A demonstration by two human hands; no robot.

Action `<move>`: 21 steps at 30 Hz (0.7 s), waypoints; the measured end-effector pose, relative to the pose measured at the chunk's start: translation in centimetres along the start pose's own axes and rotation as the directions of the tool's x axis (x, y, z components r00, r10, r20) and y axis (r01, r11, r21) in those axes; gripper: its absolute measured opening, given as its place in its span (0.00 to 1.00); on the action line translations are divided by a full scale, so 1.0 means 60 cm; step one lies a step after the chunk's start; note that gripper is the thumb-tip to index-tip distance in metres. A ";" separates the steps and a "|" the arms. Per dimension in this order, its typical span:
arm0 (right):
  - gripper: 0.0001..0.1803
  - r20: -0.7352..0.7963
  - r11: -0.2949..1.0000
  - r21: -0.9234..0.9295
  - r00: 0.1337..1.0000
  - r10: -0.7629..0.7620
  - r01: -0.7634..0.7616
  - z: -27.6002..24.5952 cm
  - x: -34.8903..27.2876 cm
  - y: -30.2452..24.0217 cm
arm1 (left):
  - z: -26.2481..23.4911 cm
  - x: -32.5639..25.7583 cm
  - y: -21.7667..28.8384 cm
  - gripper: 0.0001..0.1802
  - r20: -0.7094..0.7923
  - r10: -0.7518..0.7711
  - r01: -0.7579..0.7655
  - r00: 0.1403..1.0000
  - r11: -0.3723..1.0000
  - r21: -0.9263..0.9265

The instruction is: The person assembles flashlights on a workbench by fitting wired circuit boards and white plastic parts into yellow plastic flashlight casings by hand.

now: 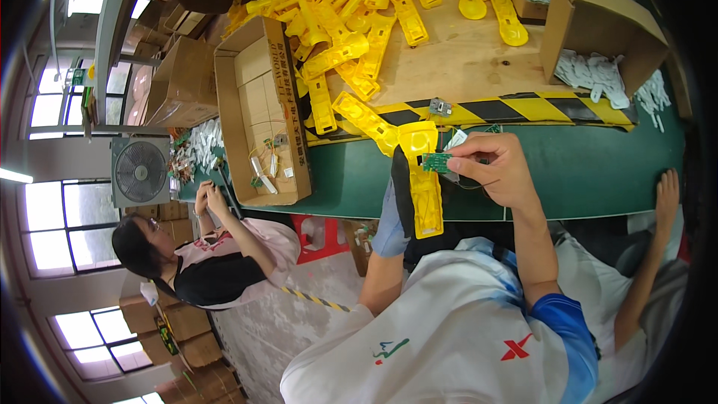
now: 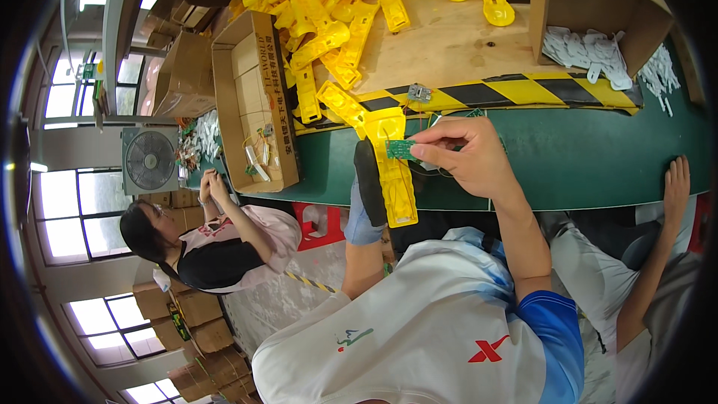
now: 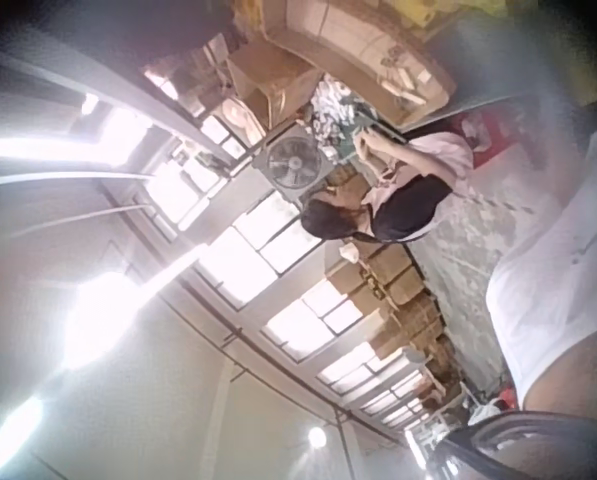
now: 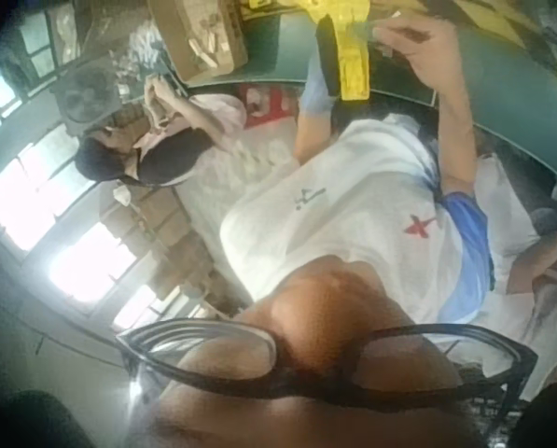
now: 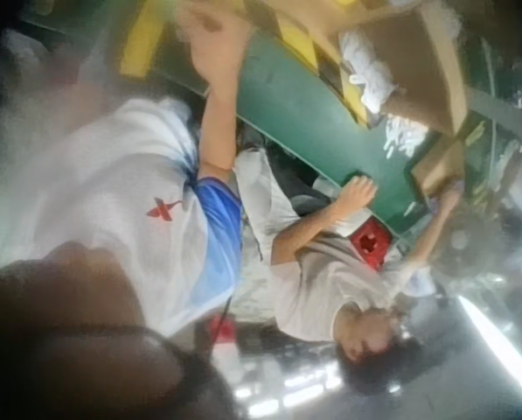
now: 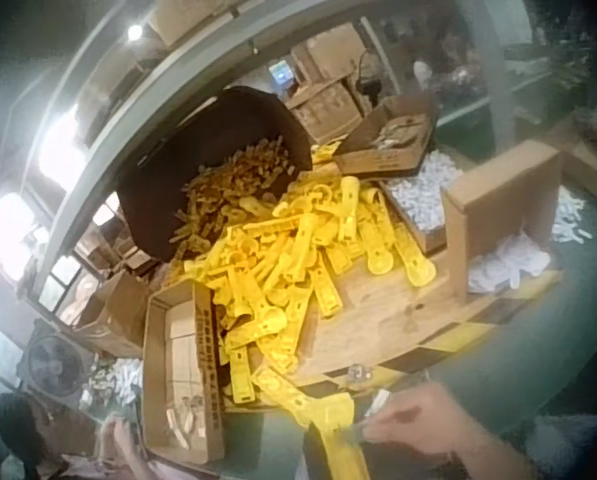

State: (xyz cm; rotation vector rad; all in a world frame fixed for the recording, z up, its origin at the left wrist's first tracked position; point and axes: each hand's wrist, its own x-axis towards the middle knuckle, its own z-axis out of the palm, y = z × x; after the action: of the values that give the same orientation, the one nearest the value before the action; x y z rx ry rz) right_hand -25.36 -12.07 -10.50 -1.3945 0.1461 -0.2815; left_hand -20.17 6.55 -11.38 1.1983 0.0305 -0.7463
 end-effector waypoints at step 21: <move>0.08 0.035 0.995 -0.058 0.996 0.085 -0.082 0.005 0.006 0.014 | 0.003 0.008 -0.005 0.22 0.029 -0.095 0.096 0.995 0.995 -0.025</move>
State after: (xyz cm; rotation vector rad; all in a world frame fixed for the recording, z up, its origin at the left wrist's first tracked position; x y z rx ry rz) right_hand -24.87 -11.78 -11.28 -1.4445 0.1822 -0.1830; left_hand -20.03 6.11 -11.72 1.1675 0.0753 -0.8437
